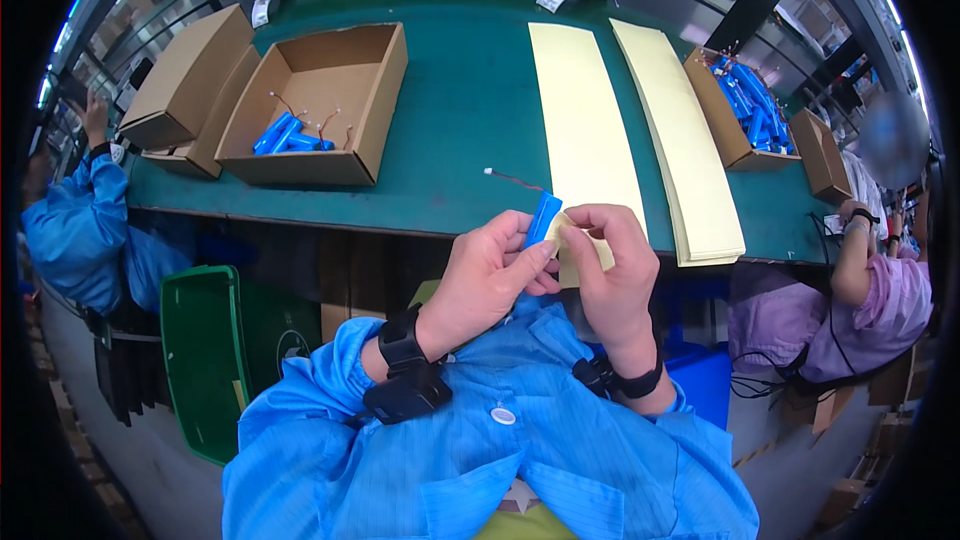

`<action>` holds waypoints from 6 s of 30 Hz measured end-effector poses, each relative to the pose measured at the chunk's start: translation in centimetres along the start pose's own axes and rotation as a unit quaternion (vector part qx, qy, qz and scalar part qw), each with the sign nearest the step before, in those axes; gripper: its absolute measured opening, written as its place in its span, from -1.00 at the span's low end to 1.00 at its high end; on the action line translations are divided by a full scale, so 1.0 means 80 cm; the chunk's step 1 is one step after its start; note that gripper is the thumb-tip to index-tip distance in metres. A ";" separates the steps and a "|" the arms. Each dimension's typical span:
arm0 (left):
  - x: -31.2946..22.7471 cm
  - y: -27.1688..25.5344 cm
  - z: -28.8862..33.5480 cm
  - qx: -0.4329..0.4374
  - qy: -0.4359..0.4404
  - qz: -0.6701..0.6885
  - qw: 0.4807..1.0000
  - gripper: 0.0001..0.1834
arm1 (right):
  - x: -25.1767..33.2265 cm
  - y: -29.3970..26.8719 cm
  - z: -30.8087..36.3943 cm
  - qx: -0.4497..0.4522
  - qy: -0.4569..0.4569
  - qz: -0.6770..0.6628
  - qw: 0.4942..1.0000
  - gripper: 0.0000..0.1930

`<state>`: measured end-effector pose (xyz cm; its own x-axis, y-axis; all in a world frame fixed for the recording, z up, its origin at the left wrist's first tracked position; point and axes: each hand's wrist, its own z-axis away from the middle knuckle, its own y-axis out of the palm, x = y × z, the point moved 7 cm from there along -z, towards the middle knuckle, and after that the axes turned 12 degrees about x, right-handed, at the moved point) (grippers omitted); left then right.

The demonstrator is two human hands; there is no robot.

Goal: Wrapping blue cylindrical batteries with yellow adhesive tape on an assembly line.

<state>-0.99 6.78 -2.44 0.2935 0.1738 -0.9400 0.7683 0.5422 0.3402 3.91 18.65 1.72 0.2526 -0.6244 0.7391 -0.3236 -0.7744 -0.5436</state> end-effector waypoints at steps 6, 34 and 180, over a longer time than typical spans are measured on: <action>-0.013 0.014 0.000 0.023 0.043 -0.051 0.998 -0.71 | -0.020 -0.014 0.000 0.087 0.102 -0.228 0.964 -0.47; -0.019 -0.045 -0.012 0.012 0.000 -0.122 0.992 -0.71 | -0.294 -0.359 -0.112 -0.097 0.204 0.381 0.896 -0.49; 0.023 0.008 0.001 0.073 0.012 0.251 0.965 -0.58 | -0.025 0.008 0.019 -0.017 0.097 -0.271 0.958 -0.87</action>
<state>0.08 7.35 -3.96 0.6376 0.4046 -0.6556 0.6052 0.2634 0.7512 4.55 19.23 -0.72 0.2179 -0.0992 0.9709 -0.2244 -0.9733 -0.0491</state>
